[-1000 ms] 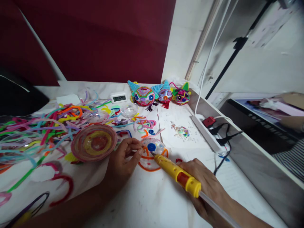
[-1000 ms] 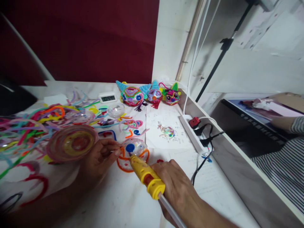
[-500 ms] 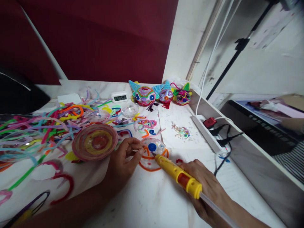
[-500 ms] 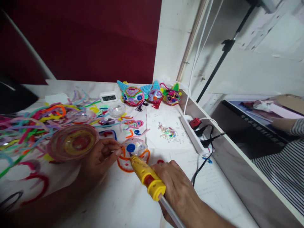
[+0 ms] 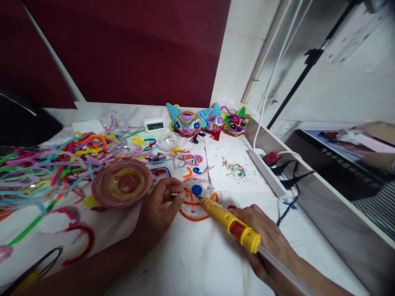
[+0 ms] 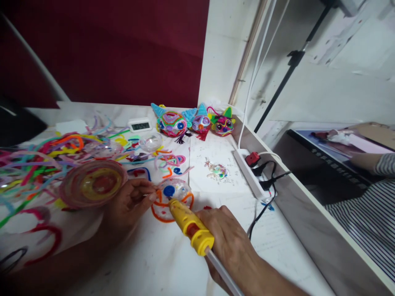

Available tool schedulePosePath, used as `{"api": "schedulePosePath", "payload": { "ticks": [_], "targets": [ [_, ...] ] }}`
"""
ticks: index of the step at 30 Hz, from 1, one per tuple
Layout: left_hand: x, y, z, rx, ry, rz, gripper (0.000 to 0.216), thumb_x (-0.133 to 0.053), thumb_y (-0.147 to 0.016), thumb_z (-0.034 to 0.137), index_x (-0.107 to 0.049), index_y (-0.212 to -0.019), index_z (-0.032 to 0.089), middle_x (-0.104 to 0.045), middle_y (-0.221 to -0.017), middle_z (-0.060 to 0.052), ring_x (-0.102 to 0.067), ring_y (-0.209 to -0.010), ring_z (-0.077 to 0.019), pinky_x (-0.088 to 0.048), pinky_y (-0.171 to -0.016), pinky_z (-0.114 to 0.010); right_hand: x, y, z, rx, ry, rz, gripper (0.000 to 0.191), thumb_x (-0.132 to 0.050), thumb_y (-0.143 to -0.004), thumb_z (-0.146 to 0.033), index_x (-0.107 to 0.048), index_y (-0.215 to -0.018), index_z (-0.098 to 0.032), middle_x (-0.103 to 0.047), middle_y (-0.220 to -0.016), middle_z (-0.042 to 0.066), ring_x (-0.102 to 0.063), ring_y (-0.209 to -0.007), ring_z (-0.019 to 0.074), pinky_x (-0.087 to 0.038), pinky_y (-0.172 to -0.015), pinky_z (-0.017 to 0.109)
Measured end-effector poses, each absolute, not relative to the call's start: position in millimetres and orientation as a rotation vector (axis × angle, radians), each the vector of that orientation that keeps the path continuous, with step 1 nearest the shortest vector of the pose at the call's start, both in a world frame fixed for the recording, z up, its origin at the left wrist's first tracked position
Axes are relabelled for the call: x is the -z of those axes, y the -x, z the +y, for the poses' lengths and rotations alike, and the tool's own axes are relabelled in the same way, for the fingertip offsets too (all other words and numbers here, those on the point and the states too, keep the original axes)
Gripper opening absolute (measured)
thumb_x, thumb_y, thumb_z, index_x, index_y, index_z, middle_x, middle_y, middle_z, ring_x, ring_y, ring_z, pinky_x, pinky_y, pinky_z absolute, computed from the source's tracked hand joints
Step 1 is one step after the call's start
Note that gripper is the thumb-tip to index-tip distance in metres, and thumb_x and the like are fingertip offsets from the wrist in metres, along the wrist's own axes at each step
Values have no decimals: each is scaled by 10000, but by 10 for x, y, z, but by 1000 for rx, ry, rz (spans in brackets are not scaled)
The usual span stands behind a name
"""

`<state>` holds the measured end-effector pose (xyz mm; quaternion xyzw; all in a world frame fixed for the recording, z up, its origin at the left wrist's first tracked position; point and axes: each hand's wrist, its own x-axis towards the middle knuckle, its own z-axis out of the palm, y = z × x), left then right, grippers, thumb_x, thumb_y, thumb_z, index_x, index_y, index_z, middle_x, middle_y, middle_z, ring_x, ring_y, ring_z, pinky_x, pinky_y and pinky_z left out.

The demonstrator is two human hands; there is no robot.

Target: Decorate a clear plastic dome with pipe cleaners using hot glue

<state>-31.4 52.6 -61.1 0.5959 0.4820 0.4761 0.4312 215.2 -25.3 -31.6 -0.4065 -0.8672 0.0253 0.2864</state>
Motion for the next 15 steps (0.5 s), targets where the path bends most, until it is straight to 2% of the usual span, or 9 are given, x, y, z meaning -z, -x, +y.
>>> {"api": "schedulePosePath", "payload": {
  "ticks": [3,8,15],
  "targets": [
    [610,312,527,-1185,-1491,1200,256,-643,-824,323,-515,-1008,200,-678,-926,-45,-675,-904,-178,-555,-766,-271,303,-2169,-247,-62,1057,-2318,325,-458,-885,-111,-458,-1210,-124,-638,-1007,111,-611,-855,205,-481,-794,350],
    [604,309,527,-1188,-1490,1209,260,-646,-817,331,-519,-1000,199,-684,-935,-54,-679,-927,-203,-561,-761,-286,289,-2210,-265,-48,1108,-2354,352,-450,-899,-131,-442,-1250,-102,-638,-1037,131,-612,-908,218,-463,-882,387],
    [585,303,539,-1203,-1496,1194,249,-643,-814,324,-521,-993,201,-690,-914,-48,-685,-894,-191,-557,-763,-286,284,-2205,-269,-91,1097,-2321,317,-447,-883,-119,-453,-1200,-119,-626,-973,109,-591,-803,203,-481,-703,335]
  ]
}}
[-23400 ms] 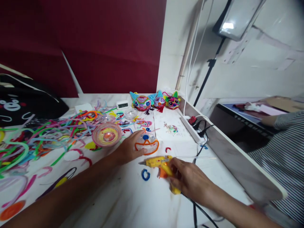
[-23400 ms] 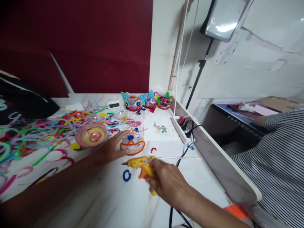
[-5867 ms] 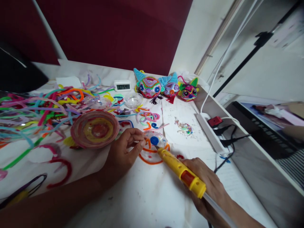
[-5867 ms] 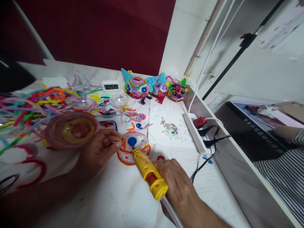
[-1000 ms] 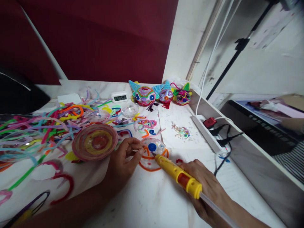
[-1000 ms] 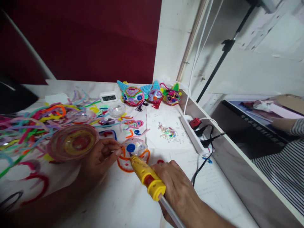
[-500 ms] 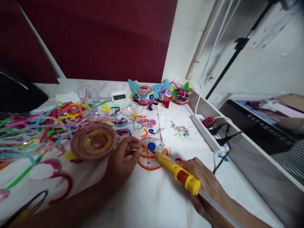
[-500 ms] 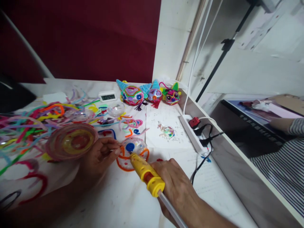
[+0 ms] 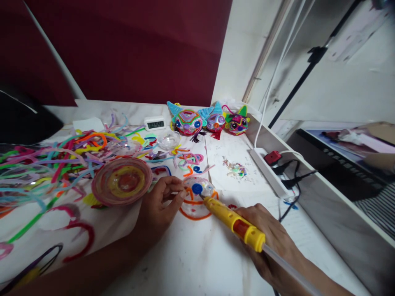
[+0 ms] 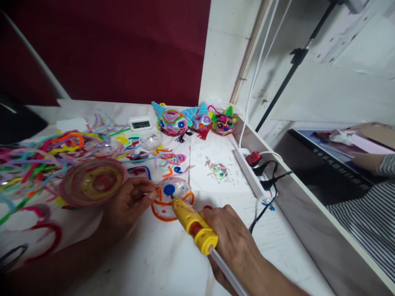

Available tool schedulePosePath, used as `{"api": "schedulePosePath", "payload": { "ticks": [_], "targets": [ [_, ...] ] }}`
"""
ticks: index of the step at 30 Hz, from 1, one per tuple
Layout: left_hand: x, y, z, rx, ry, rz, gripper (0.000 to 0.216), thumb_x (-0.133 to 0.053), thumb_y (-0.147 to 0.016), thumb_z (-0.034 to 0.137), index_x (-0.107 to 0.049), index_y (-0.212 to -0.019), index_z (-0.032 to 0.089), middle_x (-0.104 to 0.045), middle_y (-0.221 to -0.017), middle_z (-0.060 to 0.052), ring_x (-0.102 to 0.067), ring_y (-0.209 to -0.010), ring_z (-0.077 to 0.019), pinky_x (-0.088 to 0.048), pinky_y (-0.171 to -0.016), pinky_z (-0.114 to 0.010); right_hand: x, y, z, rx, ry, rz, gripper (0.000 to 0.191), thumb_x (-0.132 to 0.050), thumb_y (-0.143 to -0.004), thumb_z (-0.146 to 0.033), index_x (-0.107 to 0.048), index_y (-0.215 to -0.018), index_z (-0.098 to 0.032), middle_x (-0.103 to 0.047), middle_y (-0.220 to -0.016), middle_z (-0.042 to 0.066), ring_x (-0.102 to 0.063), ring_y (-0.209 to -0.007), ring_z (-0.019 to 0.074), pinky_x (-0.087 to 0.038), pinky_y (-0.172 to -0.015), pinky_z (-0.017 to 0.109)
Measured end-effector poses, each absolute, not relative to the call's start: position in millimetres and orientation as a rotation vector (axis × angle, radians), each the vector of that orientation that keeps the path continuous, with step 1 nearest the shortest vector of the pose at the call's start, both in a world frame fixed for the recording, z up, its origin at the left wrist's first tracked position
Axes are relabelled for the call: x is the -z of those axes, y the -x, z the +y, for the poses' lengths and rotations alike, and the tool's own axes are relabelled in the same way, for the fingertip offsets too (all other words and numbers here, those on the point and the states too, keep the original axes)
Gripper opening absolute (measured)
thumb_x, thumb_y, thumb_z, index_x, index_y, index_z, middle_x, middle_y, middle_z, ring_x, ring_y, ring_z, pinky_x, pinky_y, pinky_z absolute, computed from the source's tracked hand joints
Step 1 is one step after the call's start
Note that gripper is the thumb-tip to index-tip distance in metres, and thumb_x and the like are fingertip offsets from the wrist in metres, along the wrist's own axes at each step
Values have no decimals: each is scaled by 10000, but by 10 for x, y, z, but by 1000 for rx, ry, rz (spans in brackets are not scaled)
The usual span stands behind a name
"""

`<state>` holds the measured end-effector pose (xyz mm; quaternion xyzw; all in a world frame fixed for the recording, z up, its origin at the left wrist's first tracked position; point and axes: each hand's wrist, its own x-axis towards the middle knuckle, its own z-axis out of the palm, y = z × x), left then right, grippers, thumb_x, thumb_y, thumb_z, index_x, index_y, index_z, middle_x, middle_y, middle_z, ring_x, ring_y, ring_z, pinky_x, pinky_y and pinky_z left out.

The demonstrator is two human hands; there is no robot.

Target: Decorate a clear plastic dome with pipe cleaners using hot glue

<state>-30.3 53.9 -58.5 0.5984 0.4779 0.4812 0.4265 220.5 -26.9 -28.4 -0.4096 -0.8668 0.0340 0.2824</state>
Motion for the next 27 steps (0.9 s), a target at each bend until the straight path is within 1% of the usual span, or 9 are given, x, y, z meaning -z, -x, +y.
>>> {"api": "schedulePosePath", "payload": {
  "ticks": [7,12,16,19,22,27],
  "targets": [
    [585,299,524,-1196,-1490,1202,257,-649,-810,327,-526,-996,199,-694,-916,-49,-683,-896,-189,-557,-753,-277,271,-2191,-255,-71,1103,-2321,337,-460,-864,-89,-462,-1201,-94,-625,-977,117,-590,-816,204,-477,-759,358],
    [594,308,534,-1193,-1498,1202,252,-644,-821,330,-528,-1002,198,-695,-930,-55,-685,-902,-191,-557,-751,-278,213,-2204,-273,-63,1075,-2343,335,-453,-867,-95,-468,-1202,-88,-629,-978,124,-597,-815,208,-480,-720,348],
    [601,313,534,-1193,-1503,1193,255,-644,-818,331,-529,-1001,196,-699,-931,-58,-688,-910,-202,-559,-750,-287,173,-2187,-280,-57,1085,-2326,313,-439,-845,-85,-497,-1153,-101,-639,-885,98,-595,-715,193,-478,-669,343],
    [610,315,536,-1192,-1497,1196,261,-647,-814,331,-527,-1002,196,-699,-930,-55,-689,-898,-198,-558,-747,-283,147,-2182,-284,-104,1080,-2318,326,-441,-832,-63,-510,-1148,-103,-644,-872,92,-582,-671,176,-468,-646,336],
    [615,316,539,-1197,-1492,1189,258,-646,-819,327,-521,-1008,203,-698,-929,-48,-687,-898,-184,-555,-752,-269,119,-2190,-288,-102,1083,-2338,315,-453,-823,-55,-526,-1123,-115,-650,-882,95,-580,-666,169,-465,-644,335],
    [604,317,529,-1191,-1503,1180,247,-639,-827,318,-516,-1007,202,-694,-922,-46,-688,-894,-180,-554,-759,-269,86,-2203,-305,-70,1076,-2363,267,-467,-836,-62,-534,-1089,-116,-644,-907,106,-589,-715,180,-464,-644,340]
  ]
}}
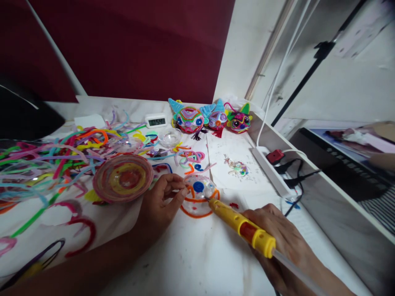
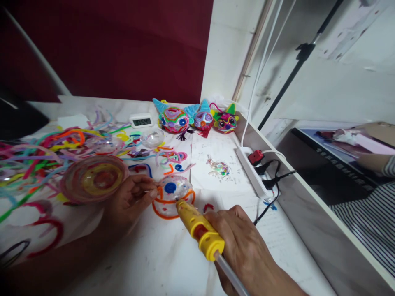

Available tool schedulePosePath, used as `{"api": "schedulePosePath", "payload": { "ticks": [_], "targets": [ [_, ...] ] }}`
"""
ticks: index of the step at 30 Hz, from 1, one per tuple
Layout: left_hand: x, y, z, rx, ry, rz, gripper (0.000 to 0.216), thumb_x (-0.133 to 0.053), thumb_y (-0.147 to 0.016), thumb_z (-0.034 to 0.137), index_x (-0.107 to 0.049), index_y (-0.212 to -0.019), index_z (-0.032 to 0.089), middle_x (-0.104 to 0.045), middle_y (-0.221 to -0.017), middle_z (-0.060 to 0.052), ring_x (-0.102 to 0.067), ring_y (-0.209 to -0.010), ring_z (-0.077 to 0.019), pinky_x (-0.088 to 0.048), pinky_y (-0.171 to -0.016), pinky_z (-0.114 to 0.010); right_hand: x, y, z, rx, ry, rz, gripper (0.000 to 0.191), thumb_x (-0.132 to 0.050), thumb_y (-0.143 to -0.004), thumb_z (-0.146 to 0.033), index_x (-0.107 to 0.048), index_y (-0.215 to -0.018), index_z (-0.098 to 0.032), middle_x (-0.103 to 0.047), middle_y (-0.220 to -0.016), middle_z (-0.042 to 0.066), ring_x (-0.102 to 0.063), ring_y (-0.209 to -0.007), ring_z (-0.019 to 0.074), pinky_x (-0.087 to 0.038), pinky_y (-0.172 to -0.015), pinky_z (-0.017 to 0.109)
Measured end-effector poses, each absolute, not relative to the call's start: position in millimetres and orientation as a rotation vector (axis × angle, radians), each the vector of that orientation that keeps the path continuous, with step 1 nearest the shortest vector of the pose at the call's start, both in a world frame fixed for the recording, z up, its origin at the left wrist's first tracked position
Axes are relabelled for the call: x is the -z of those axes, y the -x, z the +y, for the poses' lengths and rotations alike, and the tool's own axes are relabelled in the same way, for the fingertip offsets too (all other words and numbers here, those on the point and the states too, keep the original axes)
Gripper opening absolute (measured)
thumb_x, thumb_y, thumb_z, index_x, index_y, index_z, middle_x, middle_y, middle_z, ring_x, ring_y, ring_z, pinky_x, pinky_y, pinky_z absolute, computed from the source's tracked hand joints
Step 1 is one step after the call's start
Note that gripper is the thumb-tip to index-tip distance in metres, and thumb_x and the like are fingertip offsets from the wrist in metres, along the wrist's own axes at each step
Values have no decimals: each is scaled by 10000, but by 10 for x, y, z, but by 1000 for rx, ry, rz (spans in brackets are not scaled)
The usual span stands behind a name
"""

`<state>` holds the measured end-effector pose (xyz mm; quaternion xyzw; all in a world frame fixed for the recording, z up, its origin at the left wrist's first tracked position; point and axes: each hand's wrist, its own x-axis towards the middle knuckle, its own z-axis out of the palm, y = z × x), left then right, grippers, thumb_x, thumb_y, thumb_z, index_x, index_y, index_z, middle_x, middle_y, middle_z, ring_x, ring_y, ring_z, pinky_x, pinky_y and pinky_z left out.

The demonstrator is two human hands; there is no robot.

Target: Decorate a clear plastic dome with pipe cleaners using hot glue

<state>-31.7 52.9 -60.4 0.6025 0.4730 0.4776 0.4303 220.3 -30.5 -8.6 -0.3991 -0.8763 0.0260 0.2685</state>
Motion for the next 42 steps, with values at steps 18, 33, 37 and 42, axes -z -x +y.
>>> {"api": "schedulePosePath", "payload": {
  "ticks": [18,33,37,42],
  "targets": [
    [601,302,528,-1207,-1513,1186,234,-642,-825,309,-521,-992,199,-688,-915,-39,-681,-890,-169,-559,-762,-265,245,-2172,-255,-163,1038,-2324,369,-465,-863,-62,-447,-1230,-96,-609,-1005,114,-565,-813,200,-435,-719,357],
    [616,301,542,-1235,-1529,1171,230,-651,-805,288,-531,-979,195,-701,-901,-35,-698,-866,-171,-572,-747,-266,264,-2153,-278,-281,1060,-2292,394,-468,-872,-112,-441,-1262,-159,-640,-1016,108,-605,-827,217,-482,-760,366],
    [634,298,543,-1288,-1491,1148,231,-662,-801,285,-536,-972,195,-692,-851,-22,-699,-841,-166,-570,-726,-254,234,-2206,-313,-606,1347,-2006,215,-536,-917,-240,-578,-1127,-220,-655,-1062,82,-625,-921,220,-509,-697,287],
    [650,315,550,-1332,-1465,1123,236,-670,-799,298,-537,-964,192,-698,-885,-44,-699,-860,-184,-571,-731,-273,80,-2200,-278,-1180,1430,-1524,318,-622,-852,-474,-668,-959,-178,-663,-838,52,-591,-718,163,-450,-563,225]
  ]
}}
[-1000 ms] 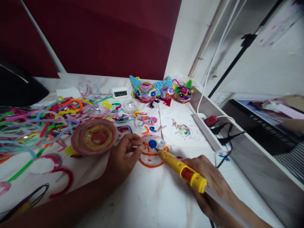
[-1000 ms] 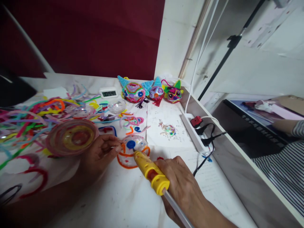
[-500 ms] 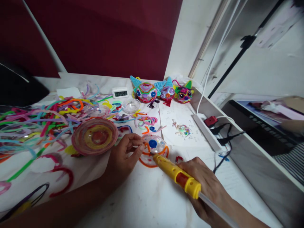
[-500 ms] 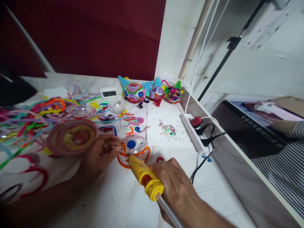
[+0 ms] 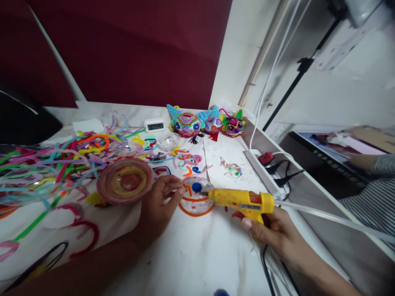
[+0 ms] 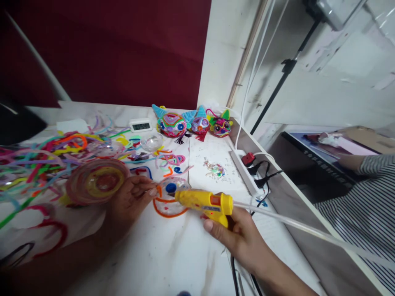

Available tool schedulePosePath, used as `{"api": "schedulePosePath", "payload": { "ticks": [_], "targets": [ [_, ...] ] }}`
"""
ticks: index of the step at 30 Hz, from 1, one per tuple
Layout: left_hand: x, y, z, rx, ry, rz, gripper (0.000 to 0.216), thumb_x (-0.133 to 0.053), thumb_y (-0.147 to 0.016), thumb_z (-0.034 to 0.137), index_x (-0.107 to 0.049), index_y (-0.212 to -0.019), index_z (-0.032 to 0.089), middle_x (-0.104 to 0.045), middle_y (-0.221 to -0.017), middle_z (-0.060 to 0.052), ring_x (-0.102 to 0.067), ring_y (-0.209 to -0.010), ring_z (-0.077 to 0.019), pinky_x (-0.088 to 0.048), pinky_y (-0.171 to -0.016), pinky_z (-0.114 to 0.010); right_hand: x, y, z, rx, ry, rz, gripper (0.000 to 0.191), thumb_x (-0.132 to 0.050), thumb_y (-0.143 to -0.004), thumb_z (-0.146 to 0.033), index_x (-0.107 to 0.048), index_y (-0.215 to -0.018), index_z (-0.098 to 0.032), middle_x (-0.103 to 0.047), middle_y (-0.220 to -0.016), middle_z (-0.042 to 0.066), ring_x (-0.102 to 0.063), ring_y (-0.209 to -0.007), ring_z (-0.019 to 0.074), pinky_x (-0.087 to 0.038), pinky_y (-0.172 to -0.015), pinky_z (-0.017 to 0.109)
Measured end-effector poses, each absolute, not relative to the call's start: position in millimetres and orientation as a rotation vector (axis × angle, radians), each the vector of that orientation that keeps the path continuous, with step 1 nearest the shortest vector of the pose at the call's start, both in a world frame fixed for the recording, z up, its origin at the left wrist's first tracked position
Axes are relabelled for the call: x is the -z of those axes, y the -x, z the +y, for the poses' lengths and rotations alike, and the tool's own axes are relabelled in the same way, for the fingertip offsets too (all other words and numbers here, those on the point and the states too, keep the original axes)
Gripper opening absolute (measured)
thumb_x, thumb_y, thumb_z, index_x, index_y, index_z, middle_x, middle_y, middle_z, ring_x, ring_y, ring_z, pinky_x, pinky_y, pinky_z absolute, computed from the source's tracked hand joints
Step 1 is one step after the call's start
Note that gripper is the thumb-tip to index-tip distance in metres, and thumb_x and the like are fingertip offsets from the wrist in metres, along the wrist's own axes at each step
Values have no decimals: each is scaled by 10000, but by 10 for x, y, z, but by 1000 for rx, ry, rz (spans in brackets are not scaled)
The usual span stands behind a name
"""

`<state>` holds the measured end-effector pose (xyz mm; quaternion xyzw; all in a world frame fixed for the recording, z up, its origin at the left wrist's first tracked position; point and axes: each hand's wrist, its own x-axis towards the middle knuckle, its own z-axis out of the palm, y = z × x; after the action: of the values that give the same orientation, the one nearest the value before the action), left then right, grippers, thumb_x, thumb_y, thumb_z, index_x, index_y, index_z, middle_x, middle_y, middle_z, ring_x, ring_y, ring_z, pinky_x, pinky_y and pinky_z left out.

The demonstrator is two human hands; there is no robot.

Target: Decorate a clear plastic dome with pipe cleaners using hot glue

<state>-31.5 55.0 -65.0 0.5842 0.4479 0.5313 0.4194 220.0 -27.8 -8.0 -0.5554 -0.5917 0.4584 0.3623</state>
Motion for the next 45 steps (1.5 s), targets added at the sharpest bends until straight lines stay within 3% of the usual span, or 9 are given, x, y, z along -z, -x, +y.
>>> {"api": "schedulePosePath", "payload": {
  "ticks": [3,6,16,18,21,24,30,38,45],
  "targets": [
    [668,327,570,-1370,-1536,1121,206,-657,-811,287,-554,-965,198,-689,-909,-42,-688,-866,-178,-557,-748,-277,-32,-2224,-305,-1337,1481,-1375,389,-674,-788,-536,-665,-828,-150,-562,-653,5,-435,-534,86,-333,-461,199],
    [687,339,588,-1400,-1656,1138,168,-643,-823,272,-571,-960,204,-676,-904,-34,-669,-823,-162,-535,-732,-274,-76,-2253,-404,-1452,1527,-1286,417,-711,-751,-549,-621,-735,-141,-489,-581,-23,-380,-503,65,-275,-445,193],
    [647,348,508,-1393,-1943,1234,132,-618,-847,267,-584,-956,201,-662,-830,-5,-585,-684,-114,-477,-633,-235,176,-2124,-684,-1581,1537,-1044,483,-693,-739,-582,-598,-917,-143,-598,-686,9,-519,-554,100,-409,-525,217],
    [635,345,487,-1396,-1961,1238,135,-616,-849,273,-583,-957,199,-663,-806,-1,-576,-669,-112,-471,-623,-232,172,-2199,-730,-1461,1654,-1222,496,-621,-784,-600,-607,-982,-146,-643,-740,41,-580,-601,141,-447,-553,248],
    [619,335,467,-1383,-1979,1253,127,-607,-852,275,-585,-950,198,-667,-791,-1,-558,-644,-109,-466,-613,-231,49,-2292,-797,-897,1918,-1590,444,-569,-834,-536,-633,-1068,-164,-704,-785,78,-637,-651,192,-468,-590,288],
    [603,325,459,-1373,-2019,1257,118,-603,-852,265,-587,-950,202,-674,-786,2,-538,-626,-106,-458,-603,-228,-132,-2199,-765,-558,1852,-1806,269,-523,-884,-421,-661,-878,-190,-691,-730,55,-616,-592,169,-441,-557,272],
    [544,328,411,-1426,-2105,1263,96,-615,-831,240,-601,-918,201,-686,-760,11,-554,-597,-111,-460,-586,-225,-157,-1679,-268,-853,1577,-1771,131,-573,-857,-276,-643,-839,-167,-625,-671,-2,-520,-562,103,-383,-517,204],
    [512,289,357,-1450,-2162,1182,80,-591,-832,181,-592,-910,197,-704,-799,-1,-660,-686,-127,-521,-659,-224,158,-1477,163,-1207,1340,-1506,125,-654,-736,-251,-606,-798,-154,-549,-640,-40,-436,-542,75,-360,-516,195],
    [525,282,406,-1424,-2208,1107,71,-598,-816,165,-610,-876,201,-703,-792,-16,-666,-699,-143,-535,-665,-237,161,-1492,247,-1236,1413,-1432,98,-645,-645,-212,-619,-710,-143,-553,-573,-42,-409,-485,67,-326,-480,202]
  ]
}}
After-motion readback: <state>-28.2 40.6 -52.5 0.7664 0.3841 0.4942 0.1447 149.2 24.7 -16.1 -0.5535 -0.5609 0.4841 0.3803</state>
